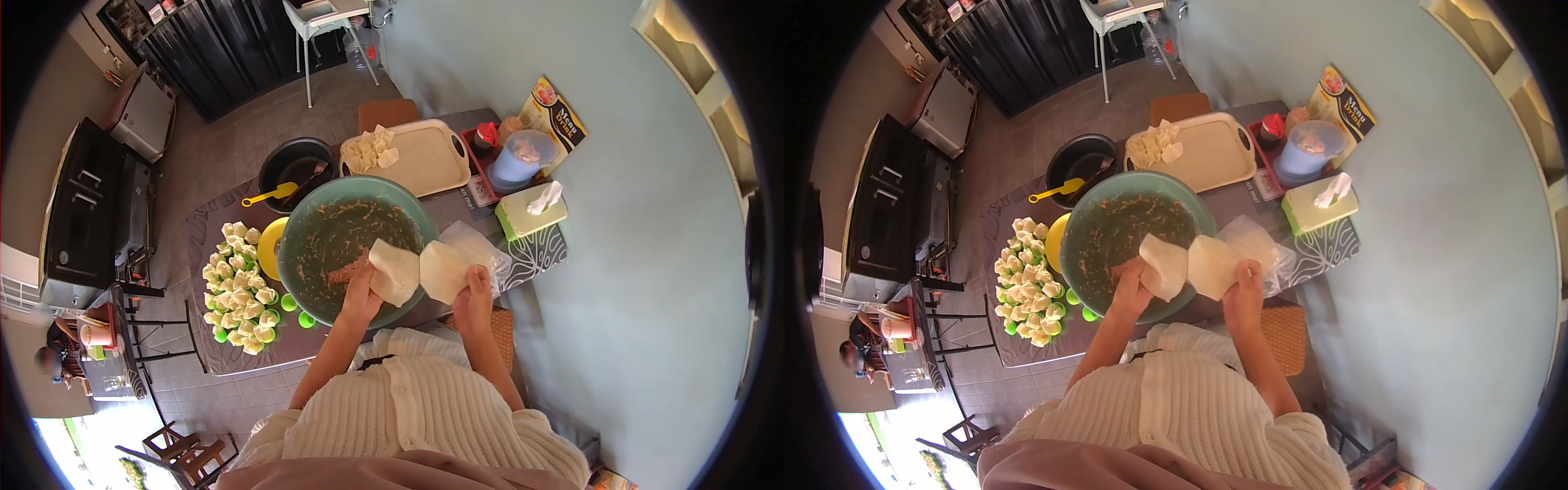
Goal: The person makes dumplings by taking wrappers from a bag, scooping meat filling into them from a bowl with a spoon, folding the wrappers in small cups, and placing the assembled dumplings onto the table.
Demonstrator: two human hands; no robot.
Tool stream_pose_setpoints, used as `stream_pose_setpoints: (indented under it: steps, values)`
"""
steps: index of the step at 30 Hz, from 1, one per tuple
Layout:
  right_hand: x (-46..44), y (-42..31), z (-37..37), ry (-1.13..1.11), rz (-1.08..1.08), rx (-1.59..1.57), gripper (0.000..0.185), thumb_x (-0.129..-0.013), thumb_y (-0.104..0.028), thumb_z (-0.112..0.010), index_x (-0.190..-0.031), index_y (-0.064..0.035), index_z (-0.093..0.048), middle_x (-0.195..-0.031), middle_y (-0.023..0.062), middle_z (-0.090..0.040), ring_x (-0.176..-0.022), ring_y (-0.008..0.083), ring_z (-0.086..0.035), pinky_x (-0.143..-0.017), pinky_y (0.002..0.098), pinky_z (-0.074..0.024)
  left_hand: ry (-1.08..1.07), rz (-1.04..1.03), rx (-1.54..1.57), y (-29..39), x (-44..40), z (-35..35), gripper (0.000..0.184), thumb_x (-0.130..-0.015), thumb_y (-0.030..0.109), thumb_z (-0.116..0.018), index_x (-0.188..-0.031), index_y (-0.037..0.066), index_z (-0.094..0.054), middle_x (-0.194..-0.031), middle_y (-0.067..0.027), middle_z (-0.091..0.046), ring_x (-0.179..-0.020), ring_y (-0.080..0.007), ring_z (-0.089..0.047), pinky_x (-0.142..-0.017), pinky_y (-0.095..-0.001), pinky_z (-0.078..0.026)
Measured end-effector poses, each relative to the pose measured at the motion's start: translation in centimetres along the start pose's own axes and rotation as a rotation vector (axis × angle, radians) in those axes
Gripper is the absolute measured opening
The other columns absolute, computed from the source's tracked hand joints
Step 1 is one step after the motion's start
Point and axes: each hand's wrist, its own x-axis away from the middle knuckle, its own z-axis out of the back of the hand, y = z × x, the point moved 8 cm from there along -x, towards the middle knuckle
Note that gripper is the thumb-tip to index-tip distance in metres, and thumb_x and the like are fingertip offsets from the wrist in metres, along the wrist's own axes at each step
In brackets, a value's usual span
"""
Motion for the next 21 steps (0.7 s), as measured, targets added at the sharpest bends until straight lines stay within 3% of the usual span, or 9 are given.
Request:
stream_pose_setpoints:
  steps: [2,4,8,10,11,13,15,19,21]
  values:
    - [-0.5,-1.8,2.8,0.088,0.05,0.06,0.012,-0.091,-0.017,-0.045,-0.099,-0.0068,-0.044,-0.099,0.0067,-0.053,-0.091,0.017,-0.054,-0.081,0.0319,-0.0463,-0.017,0.018,-0.01,-1.0,0.0,1.4,0.035,-0.093,0.02,-0.039,-0.123,0.001,-0.04,-0.121,-0.0113,-0.049,-0.11,-0.0224,-0.049,-0.096,-0.0366,-0.04]
    - [-1.1,-4.7,6.9,0.239,0.167,0.146,0.018,-0.092,-0.02,-0.043,-0.102,-0.0045,-0.045,-0.101,0.0083,-0.054,-0.09,0.0188,-0.055,-0.079,0.0337,-0.0474,0.146,0.06,0.1,-2.1,0.3,4.4,0.039,-0.094,0.028,-0.039,-0.123,0.003,-0.039,-0.123,-0.0119,-0.047,-0.111,-0.024,-0.048,-0.097,-0.0377,-0.039]
    - [-2.2,-10.2,12.8,0.382,0.439,0.409,0.021,-0.093,-0.021,-0.041,-0.096,-0.0023,-0.049,-0.094,0.0078,-0.057,-0.087,0.0195,-0.057,-0.076,0.0323,-0.0467,0.135,0.015,0.144,-1.3,1.0,4.9,0.042,-0.094,0.038,-0.033,-0.121,0.007,-0.041,-0.118,-0.0071,-0.049,-0.109,-0.0213,-0.049,-0.094,-0.037,-0.042]
    - [-3.1,-11.3,13.6,0.45,0.508,1.134,0.02,-0.092,-0.018,-0.043,-0.091,-0.0011,-0.053,-0.084,0.006,-0.058,-0.081,0.0162,-0.056,-0.07,0.0283,-0.0449,0.209,-0.048,0.097,-0.1,1.6,4.8,0.054,-0.089,0.05,-0.034,-0.124,0.01,-0.038,-0.119,-0.0059,-0.048,-0.11,-0.0216,-0.048,-0.095,-0.0382,-0.041]
    - [-4.1,-10.6,14.8,0.449,0.508,1.132,0.02,-0.092,-0.018,-0.043,-0.091,-0.0011,-0.053,-0.084,0.006,-0.058,-0.081,0.0162,-0.056,-0.07,0.0283,-0.0449,0.208,-0.049,0.096,0.4,1.8,4.2,0.054,-0.089,0.05,-0.034,-0.124,0.01,-0.038,-0.119,-0.0059,-0.048,-0.11,-0.0216,-0.048,-0.095,-0.0382,-0.041]
    - [-7.4,-6.1,15.6,0.132,0.286,1.522,0.021,-0.089,-0.017,-0.044,-0.089,0.0018,-0.054,-0.084,0.0062,-0.056,-0.073,0.0156,-0.053,-0.065,0.0303,-0.0426,0.281,-0.081,0.129,1.3,2.2,3.8,0.063,-0.084,0.058,-0.033,-0.126,0.011,-0.034,-0.122,-0.0054,-0.045,-0.111,-0.0216,-0.046,-0.097,-0.0379,-0.038]
    - [-8.9,-1.9,14.6,0.067,-0.012,1.119,0.021,-0.087,-0.017,-0.049,-0.097,0.0009,-0.054,-0.079,0.0082,-0.058,-0.073,0.0195,-0.054,-0.066,0.0306,-0.0436,0.253,-0.132,0.104,1.8,2.1,3.5,0.065,-0.084,0.059,-0.032,-0.127,0.011,-0.033,-0.123,-0.0051,-0.044,-0.112,-0.0214,-0.045,-0.097,-0.0376,-0.037]
    - [-13.1,3.9,17.7,0.148,-0.202,0.625,0.027,-0.085,-0.015,-0.049,-0.105,0.0041,-0.049,-0.082,0.0157,-0.058,-0.076,0.0299,-0.055,-0.069,0.0388,-0.0436,0.196,-0.185,0.156,2.5,2.2,2.8,0.067,-0.083,0.06,-0.033,-0.128,0.01,-0.031,-0.127,-0.0059,-0.039,-0.114,-0.0203,-0.042,-0.099,-0.036,-0.035]
    - [-10.8,0.0,10.9,0.227,0.455,1.767,0.033,-0.084,-0.013,-0.049,-0.11,0.0058,-0.044,-0.086,0.0209,-0.057,-0.079,0.0367,-0.054,-0.071,0.0454,-0.0426,0.267,-0.195,0.199,2.9,3.0,2.1,0.062,-0.084,0.056,-0.036,-0.126,0.01,-0.033,-0.124,-0.0064,-0.042,-0.111,-0.0196,-0.045,-0.097,-0.0352,-0.038]
